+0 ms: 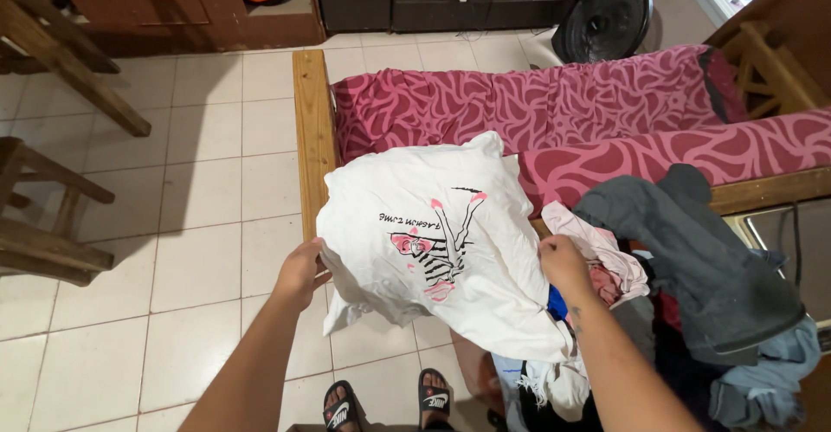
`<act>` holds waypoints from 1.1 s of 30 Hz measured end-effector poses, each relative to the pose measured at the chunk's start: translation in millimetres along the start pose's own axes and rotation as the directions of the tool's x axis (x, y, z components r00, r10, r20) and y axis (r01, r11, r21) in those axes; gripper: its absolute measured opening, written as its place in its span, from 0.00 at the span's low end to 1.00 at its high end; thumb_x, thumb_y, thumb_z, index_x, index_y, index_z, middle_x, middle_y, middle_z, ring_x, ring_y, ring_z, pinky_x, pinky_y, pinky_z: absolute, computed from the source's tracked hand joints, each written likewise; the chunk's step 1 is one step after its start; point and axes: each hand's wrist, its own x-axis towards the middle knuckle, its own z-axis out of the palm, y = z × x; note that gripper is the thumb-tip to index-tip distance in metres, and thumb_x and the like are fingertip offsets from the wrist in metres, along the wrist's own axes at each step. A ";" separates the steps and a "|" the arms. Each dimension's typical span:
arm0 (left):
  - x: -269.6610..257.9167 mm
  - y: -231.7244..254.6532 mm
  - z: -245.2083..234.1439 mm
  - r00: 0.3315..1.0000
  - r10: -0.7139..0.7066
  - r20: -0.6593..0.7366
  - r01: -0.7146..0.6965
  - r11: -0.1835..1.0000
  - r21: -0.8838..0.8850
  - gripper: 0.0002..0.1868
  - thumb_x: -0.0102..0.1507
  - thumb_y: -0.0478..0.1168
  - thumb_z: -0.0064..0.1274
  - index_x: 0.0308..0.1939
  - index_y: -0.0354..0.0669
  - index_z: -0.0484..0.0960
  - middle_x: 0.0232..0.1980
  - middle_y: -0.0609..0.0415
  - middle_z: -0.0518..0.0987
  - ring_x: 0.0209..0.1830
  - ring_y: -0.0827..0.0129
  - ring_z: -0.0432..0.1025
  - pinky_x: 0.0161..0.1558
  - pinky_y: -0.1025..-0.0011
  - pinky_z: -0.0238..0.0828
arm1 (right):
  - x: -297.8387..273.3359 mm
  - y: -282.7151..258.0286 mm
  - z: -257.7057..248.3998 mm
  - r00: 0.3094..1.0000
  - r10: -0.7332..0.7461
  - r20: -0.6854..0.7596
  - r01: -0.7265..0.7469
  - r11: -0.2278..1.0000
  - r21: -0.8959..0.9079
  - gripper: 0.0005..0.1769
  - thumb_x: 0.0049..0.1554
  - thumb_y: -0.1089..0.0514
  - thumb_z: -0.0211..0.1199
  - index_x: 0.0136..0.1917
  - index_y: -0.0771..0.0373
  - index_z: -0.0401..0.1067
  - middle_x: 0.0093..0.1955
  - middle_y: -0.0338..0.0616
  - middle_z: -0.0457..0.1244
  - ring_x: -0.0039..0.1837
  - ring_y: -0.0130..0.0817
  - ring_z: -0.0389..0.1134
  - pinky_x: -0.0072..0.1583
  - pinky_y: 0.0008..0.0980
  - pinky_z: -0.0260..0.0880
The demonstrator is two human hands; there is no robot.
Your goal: Folding various items of clothing including underwear and t-shirts on a bed
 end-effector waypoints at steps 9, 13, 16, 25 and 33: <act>13.5 9.9 -16.3 0.986 -0.152 0.070 0.158 0.985 -0.075 0.23 0.60 0.47 0.42 0.53 0.34 0.65 0.45 0.49 0.71 0.47 0.61 0.68 0.51 0.63 0.59 | 32.2 10.5 -1.8 0.994 0.069 0.084 -0.102 0.860 0.500 0.21 0.50 0.55 0.55 0.56 0.64 0.62 0.48 0.50 0.56 0.50 0.40 0.58 0.51 0.35 0.61; 39.1 -9.4 -36.6 0.999 -0.045 0.012 0.044 0.992 0.117 0.17 0.57 0.41 0.48 0.41 0.28 0.71 0.33 0.40 0.74 0.36 0.55 0.72 0.42 0.62 0.67 | 22.6 18.5 -14.7 0.996 -0.016 0.086 -0.056 0.633 0.772 0.12 0.51 0.57 0.55 0.48 0.57 0.58 0.36 0.34 0.48 0.38 0.29 0.59 0.44 0.27 0.61; 41.1 -4.8 -37.7 0.985 0.140 -0.100 -0.064 0.839 0.540 0.14 0.54 0.50 0.49 0.38 0.49 0.80 0.22 0.57 0.77 0.26 0.71 0.73 0.36 0.73 0.68 | 19.5 19.2 -25.8 0.990 -0.137 0.015 0.048 0.441 0.896 0.03 0.53 0.58 0.54 0.41 0.55 0.60 0.36 0.31 0.55 0.41 0.26 0.62 0.45 0.24 0.62; -26.3 63.3 -23.2 0.886 0.370 -0.279 -0.449 0.836 -0.317 0.11 0.58 0.38 0.42 0.40 0.34 0.72 0.26 0.48 0.68 0.26 0.65 0.68 0.42 0.60 0.68 | -6.7 -54.7 -91.5 0.907 -0.399 -0.138 0.183 0.079 0.980 0.03 0.55 0.52 0.52 0.43 0.48 0.65 0.46 0.33 0.63 0.49 0.28 0.65 0.56 0.34 0.64; -106.9 123.5 -45.3 0.761 0.618 -0.197 -0.604 0.565 -0.562 0.10 0.61 0.43 0.37 0.26 0.47 0.63 0.21 0.65 0.60 0.18 0.83 0.52 0.18 0.86 0.45 | -102.8 -127.7 -168.7 0.561 -0.805 -0.194 0.355 0.021 0.935 0.33 0.45 0.39 0.59 0.56 0.64 0.63 0.57 0.47 0.59 0.61 0.41 0.59 0.60 0.42 0.59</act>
